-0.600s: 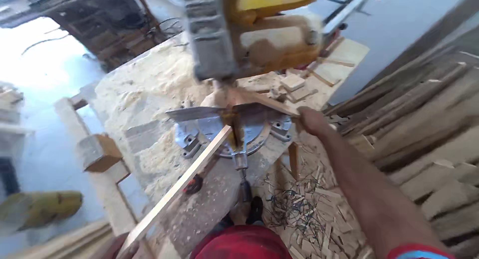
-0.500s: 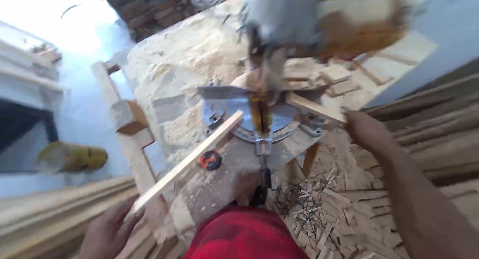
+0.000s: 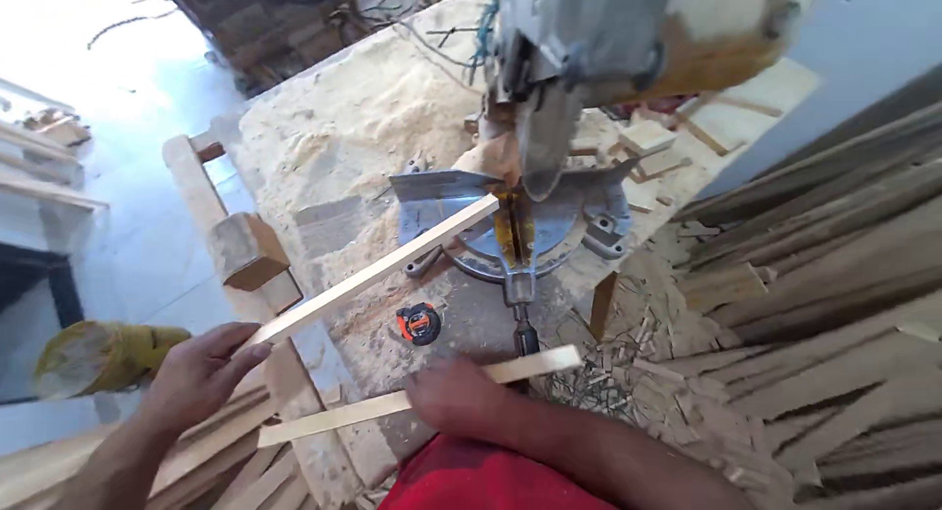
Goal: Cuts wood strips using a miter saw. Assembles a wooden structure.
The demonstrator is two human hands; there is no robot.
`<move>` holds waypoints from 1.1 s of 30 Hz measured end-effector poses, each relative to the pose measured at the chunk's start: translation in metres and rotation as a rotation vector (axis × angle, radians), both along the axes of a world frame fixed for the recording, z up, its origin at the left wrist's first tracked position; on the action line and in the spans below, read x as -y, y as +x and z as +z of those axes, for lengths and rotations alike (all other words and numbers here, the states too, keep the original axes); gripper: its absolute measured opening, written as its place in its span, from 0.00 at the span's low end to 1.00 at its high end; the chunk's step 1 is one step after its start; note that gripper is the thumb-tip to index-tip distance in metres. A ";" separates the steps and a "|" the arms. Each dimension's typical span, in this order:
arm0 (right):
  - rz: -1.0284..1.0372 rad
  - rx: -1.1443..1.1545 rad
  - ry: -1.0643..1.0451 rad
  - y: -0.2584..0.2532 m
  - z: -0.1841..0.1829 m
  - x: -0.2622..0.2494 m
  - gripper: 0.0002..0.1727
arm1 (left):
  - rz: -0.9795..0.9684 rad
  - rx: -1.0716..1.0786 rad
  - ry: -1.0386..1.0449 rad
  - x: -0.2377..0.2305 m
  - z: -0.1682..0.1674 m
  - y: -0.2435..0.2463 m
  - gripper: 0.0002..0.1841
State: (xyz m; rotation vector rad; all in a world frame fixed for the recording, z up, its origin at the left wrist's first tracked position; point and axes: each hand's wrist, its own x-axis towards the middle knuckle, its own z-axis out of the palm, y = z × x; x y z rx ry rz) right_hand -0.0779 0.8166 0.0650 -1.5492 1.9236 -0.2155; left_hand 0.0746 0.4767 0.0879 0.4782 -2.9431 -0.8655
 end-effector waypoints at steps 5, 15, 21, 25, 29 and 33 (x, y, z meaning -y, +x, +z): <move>-0.018 -0.223 -0.271 0.005 -0.070 0.027 0.18 | -0.167 -0.038 -0.067 0.009 -0.014 -0.099 0.28; -0.814 -0.437 -0.598 -0.028 0.024 -0.153 0.13 | -0.218 0.330 0.621 -0.019 -0.015 -0.249 0.20; -0.944 -0.726 -0.764 -0.052 0.101 -0.195 0.14 | -0.302 0.302 0.580 -0.011 -0.023 -0.276 0.17; -0.887 -0.893 -0.878 -0.075 0.165 -0.196 0.15 | -0.338 0.177 0.478 -0.011 -0.027 -0.268 0.15; -0.798 -1.069 -0.895 -0.103 0.222 -0.187 0.18 | -0.385 0.091 0.311 -0.006 -0.030 -0.256 0.12; -0.842 -1.107 -0.768 -0.154 0.271 -0.158 0.28 | -0.309 0.083 -0.033 -0.019 -0.030 -0.256 0.16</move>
